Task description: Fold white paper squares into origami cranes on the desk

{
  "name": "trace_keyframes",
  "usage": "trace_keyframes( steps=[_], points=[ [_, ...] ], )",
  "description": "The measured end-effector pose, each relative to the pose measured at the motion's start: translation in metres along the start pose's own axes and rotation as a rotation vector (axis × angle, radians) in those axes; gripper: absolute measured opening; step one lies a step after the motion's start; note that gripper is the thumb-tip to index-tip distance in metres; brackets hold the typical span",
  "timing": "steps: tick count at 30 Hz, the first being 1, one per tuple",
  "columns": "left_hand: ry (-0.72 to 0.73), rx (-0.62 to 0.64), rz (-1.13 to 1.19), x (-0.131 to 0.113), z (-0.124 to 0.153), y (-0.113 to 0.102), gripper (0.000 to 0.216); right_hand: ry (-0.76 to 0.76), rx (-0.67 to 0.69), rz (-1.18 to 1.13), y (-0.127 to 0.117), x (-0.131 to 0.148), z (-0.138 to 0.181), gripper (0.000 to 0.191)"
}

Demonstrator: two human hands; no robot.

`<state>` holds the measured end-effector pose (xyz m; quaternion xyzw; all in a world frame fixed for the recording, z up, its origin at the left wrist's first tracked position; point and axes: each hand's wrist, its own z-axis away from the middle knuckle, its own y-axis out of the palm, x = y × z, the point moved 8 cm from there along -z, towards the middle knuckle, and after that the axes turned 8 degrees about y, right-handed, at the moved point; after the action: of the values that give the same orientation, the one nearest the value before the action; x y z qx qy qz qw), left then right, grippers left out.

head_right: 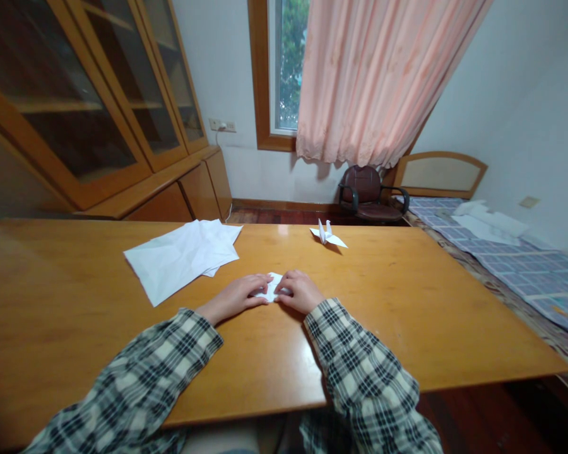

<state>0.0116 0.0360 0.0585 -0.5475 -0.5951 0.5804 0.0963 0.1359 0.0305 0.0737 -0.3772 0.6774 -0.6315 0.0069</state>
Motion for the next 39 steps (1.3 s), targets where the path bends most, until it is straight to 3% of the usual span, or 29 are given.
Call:
trace_keyframes(
  steps=[6,23,39],
  points=[
    [-0.005,0.0,-0.011,0.001,0.0,-0.001,0.03,0.002,0.004,-0.013,-0.001,0.0,0.0,0.019],
    [0.03,0.007,-0.155,-0.014,-0.002,-0.012,0.034,0.052,-0.031,-0.056,0.001,-0.006,-0.001,0.006],
    [-0.061,-0.129,-0.165,-0.005,-0.004,-0.01,0.018,0.173,-0.115,0.088,0.006,-0.014,-0.001,0.017]
  ],
)
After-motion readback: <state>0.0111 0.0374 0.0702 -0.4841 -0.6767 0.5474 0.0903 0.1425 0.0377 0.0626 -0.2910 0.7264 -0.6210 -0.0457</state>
